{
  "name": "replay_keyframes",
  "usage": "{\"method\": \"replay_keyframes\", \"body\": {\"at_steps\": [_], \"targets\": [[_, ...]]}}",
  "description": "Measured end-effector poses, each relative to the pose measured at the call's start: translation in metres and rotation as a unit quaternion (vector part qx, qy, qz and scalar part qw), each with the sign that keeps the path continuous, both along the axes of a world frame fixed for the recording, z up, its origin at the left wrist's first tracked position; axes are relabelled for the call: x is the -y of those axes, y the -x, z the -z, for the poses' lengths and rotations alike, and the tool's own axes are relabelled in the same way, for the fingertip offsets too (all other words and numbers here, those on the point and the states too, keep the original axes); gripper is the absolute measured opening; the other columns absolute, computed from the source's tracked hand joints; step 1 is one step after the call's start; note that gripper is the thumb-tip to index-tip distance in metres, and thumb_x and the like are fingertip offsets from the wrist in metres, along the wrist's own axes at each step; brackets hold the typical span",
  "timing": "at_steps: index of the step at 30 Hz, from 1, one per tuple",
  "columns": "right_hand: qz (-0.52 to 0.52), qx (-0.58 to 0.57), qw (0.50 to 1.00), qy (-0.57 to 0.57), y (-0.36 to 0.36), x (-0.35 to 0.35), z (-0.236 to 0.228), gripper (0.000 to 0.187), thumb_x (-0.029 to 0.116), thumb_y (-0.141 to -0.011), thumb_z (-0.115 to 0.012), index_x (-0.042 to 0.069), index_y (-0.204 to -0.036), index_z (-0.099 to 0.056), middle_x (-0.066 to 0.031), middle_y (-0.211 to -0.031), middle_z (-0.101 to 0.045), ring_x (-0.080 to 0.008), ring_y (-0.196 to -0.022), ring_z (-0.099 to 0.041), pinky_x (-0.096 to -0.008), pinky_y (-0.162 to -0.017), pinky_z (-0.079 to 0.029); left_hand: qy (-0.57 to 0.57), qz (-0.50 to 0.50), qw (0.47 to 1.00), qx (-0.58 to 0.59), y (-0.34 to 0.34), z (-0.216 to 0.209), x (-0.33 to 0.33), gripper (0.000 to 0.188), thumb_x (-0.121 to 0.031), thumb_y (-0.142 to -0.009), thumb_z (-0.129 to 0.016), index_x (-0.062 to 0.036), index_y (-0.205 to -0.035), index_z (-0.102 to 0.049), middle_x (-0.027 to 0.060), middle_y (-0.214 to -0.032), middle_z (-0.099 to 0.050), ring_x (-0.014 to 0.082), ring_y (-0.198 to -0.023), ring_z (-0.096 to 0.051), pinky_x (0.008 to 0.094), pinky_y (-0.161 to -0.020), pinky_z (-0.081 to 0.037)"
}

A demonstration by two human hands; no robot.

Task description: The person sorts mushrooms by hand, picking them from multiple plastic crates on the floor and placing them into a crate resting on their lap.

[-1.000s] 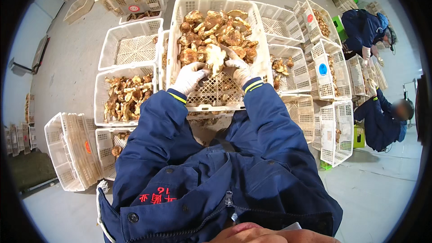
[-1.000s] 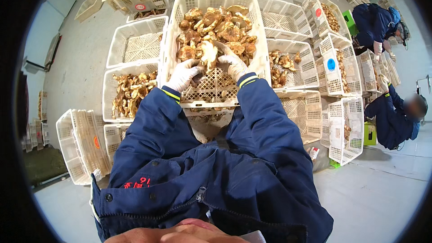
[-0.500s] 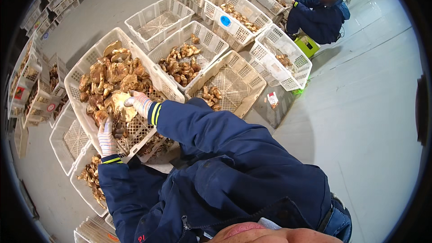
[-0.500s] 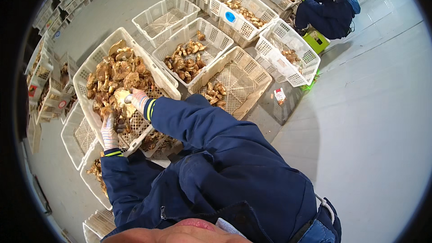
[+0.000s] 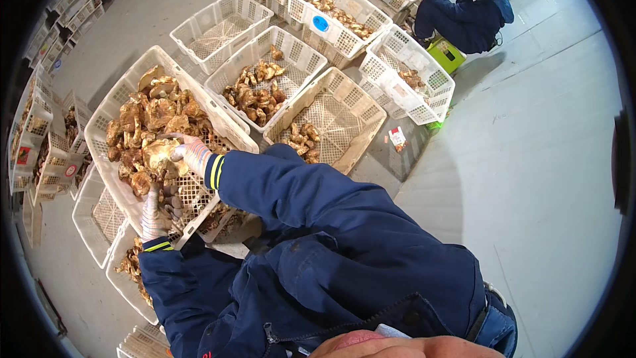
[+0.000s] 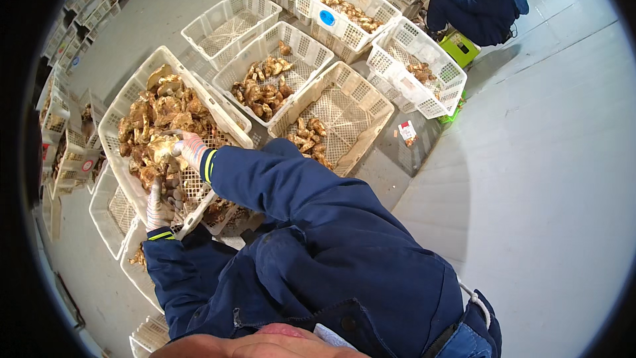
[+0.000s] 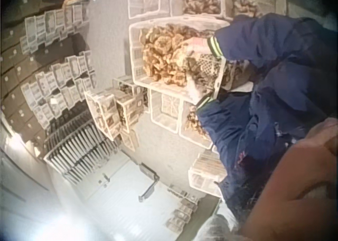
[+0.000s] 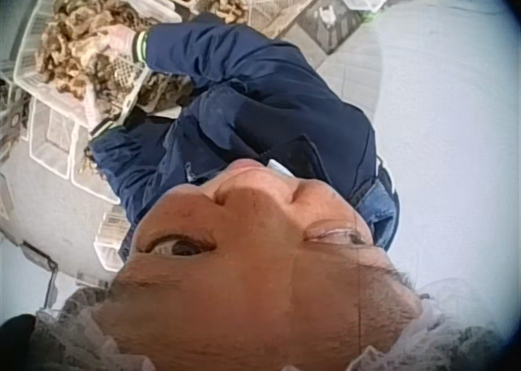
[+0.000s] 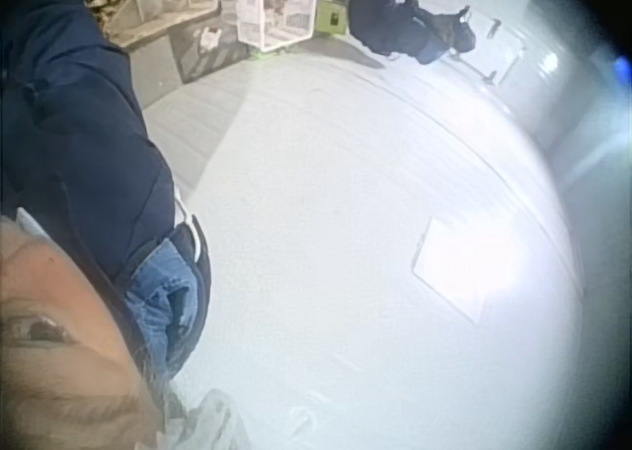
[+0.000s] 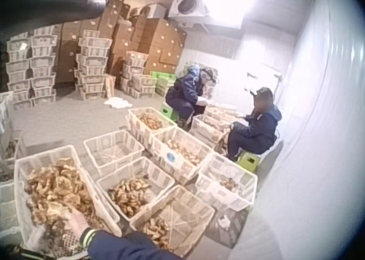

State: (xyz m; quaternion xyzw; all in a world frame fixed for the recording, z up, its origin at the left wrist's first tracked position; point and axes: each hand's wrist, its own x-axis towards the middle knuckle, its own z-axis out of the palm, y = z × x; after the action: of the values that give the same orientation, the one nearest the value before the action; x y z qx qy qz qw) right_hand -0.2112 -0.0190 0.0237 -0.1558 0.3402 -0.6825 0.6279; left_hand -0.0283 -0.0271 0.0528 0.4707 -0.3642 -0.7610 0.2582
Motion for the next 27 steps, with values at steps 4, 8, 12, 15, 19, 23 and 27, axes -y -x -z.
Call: {"method": "replay_keyframes", "body": {"at_steps": [4,8,12,15,19,23,27], "targets": [[0.020,-0.177,0.984,0.032,-0.005,0.007,0.017,0.047,0.002,-0.074,-0.059,0.011,-0.120,-0.056,-0.0093,-0.096,-0.064,-0.0190,-0.091,-0.056,-0.0312,-0.086,-0.044,0.020,-0.011,0.992,-0.121,-0.012,0.012,0.003,0.055,-0.039,-0.082,-0.063,0.0019,-0.116,-0.050,0.0115,-0.098,-0.062,0.0171,-0.070,-0.061,0.0252,-0.055,-0.052],[0.030,-0.328,0.943,0.053,-0.011,-0.005,0.010,0.025,0.025,-0.082,-0.056,0.002,-0.087,-0.063,-0.0079,-0.093,-0.063,-0.0204,-0.094,-0.055,-0.0337,-0.087,-0.042,0.088,0.054,0.990,-0.094,-0.046,0.022,0.011,0.040,-0.031,-0.086,-0.057,-0.0025,-0.114,-0.054,0.0105,-0.100,-0.061,0.0181,-0.079,-0.058,0.0266,-0.061,-0.047],[-0.057,-0.041,0.997,0.012,0.005,-0.005,-0.015,0.045,0.013,-0.081,-0.056,0.001,-0.124,-0.047,-0.0114,-0.106,-0.059,-0.0239,-0.092,-0.057,-0.0362,-0.085,-0.046,0.158,-0.096,0.966,-0.178,-0.062,-0.037,0.000,0.046,-0.045,-0.081,-0.063,-0.0027,-0.097,-0.058,0.0040,-0.065,-0.052,0.0096,-0.052,-0.046,0.0218,-0.045,-0.033],[-0.098,-0.047,0.994,0.010,-0.002,-0.004,-0.013,0.051,0.016,-0.083,-0.058,-0.004,-0.126,-0.041,-0.0225,-0.116,-0.054,-0.0327,-0.105,-0.055,-0.0403,-0.090,-0.046,0.139,-0.251,0.954,-0.091,-0.150,-0.042,-0.009,0.042,-0.042,-0.083,-0.061,-0.0011,-0.094,-0.060,-0.0009,-0.061,-0.050,0.0081,-0.052,-0.047,0.0206,-0.043,-0.033],[-0.136,-0.074,0.988,0.013,-0.004,-0.006,-0.015,0.051,0.021,-0.086,-0.054,-0.004,-0.128,-0.040,-0.0240,-0.120,-0.052,-0.0341,-0.102,-0.057,-0.0414,-0.092,-0.046,0.118,-0.382,0.912,0.090,-0.263,-0.005,-0.051,0.039,-0.040,-0.085,-0.059,-0.0026,-0.091,-0.062,-0.0004,-0.061,-0.054,0.0078,-0.045,-0.046,0.0204,-0.040,-0.034],[-0.132,-0.076,0.988,-0.003,0.004,-0.006,-0.016,0.056,0.020,-0.084,-0.057,-0.006,-0.129,-0.037,-0.0251,-0.122,-0.050,-0.0342,-0.104,-0.056,-0.0407,-0.090,-0.047,0.024,-0.436,0.873,0.218,-0.289,0.059,-0.086,0.030,-0.034,-0.080,-0.066,-0.0042,-0.083,-0.061,0.0019,-0.060,-0.055,0.0100,-0.042,-0.048,0.0216,-0.039,-0.037],[-0.147,-0.057,0.987,-0.016,0.008,-0.003,-0.005,0.056,0.018,-0.083,-0.058,-0.007,-0.129,-0.037,-0.0253,-0.121,-0.050,-0.0340,-0.100,-0.058,-0.0398,-0.087,-0.049,-0.037,-0.448,0.885,0.120,-0.272,0.105,-0.095,0.025,-0.030,-0.081,-0.066,-0.0057,-0.079,-0.059,0.0067,-0.063,-0.057,0.0153,-0.048,-0.052,0.0262,-0.041,-0.039]]}}
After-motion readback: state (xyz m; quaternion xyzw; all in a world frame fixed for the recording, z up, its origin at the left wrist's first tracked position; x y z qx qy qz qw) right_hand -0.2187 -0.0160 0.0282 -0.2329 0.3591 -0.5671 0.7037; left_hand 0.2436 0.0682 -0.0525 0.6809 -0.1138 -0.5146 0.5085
